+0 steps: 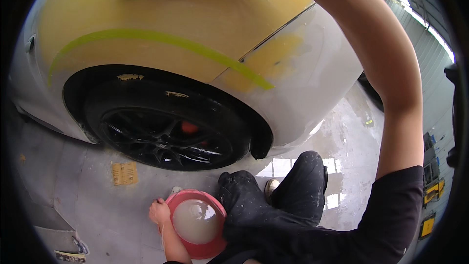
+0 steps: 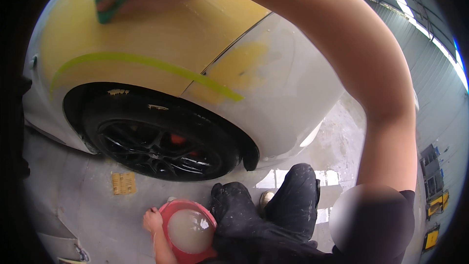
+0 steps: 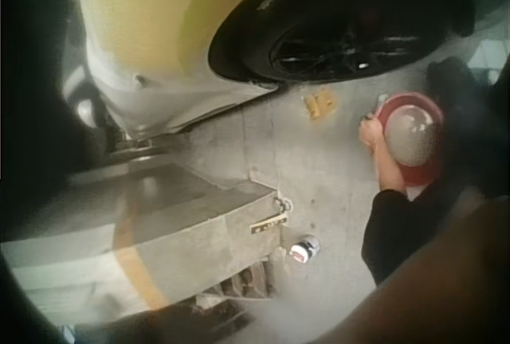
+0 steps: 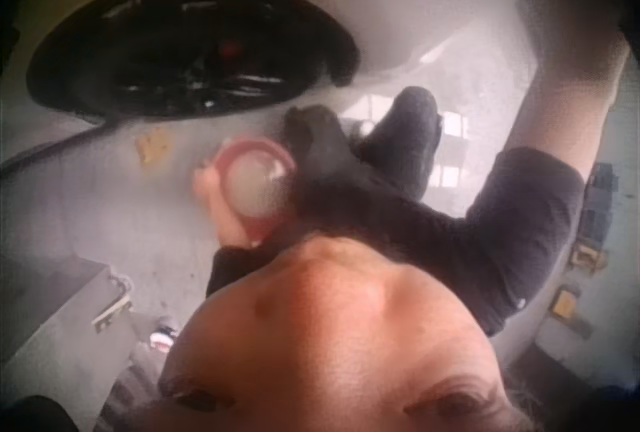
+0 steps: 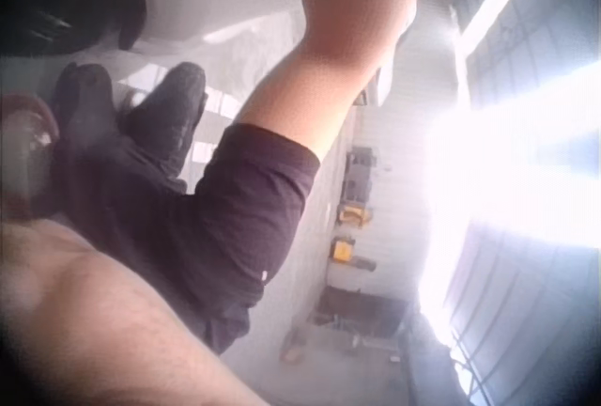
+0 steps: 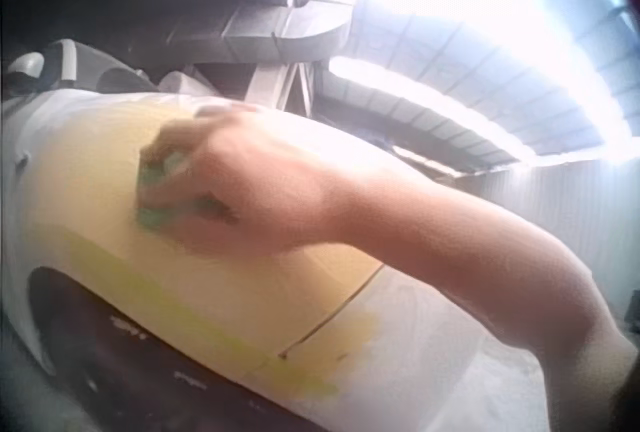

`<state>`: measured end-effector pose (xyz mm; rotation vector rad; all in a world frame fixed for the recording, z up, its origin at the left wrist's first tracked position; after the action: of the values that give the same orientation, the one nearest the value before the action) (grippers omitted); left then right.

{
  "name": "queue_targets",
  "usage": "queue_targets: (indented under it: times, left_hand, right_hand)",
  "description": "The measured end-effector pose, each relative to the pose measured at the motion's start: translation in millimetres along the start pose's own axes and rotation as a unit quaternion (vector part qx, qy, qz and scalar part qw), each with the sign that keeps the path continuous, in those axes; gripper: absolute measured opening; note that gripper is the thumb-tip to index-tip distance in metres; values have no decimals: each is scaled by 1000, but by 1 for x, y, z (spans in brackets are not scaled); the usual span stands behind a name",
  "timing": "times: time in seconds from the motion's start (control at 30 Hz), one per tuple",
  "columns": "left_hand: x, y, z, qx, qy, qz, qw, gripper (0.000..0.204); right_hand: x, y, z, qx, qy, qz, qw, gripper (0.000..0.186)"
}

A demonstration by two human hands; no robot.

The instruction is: The person applies yellow masking tape along the lower edge of a white car's side panel, then uses a green sanding block to sand the taped area. The person repeatedly dips the sanding block into a red bucket of water during the process.

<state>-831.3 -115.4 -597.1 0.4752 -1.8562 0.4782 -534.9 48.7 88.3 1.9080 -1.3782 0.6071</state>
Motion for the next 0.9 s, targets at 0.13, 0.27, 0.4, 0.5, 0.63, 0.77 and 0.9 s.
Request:
queue_targets:
  times: [0.13,0.27,0.4,0.5,0.63,0.77,0.9]
  left_hand:
    - [0,1,-4,-22,-9,0,1000,40]
    - [-1,1,-5,-27,-18,-5,999,43]
    - [-2,1,-3,-18,-1,-10,1000,39]
    - [-3,3,-1,-21,0,-11,1000,40]
    - [-5,4,-1,-27,-10,-6,1000,40]
    - [-2,2,-3,-22,2,-32,999,39]
    - [-1,1,-6,-28,-10,-19,999,37]
  right_hand:
    - [21,-79,57,-31,-42,-4,999,28]
    - [24,-69,4,7,-39,0,999,29]
    - [18,-35,-24,-144,-45,72,986,30]
    - [27,-69,47,-71,-85,146,983,32]
    - [3,-62,74,54,-58,74,994,31]
    - [-54,43,10,119,70,140,980,31]
    - [-50,35,36,121,80,83,986,26]
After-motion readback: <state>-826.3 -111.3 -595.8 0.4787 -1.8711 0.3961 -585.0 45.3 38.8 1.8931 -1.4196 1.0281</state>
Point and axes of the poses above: each hand's wrist, its own y-axis towards the middle knuckle, its own x-axis out of the back of the hand, z = x × y, the point moved 2 cm from there along y, towards the middle knuckle, and after that the axes turned 2 degrees about -x, right-handed, at the moved point
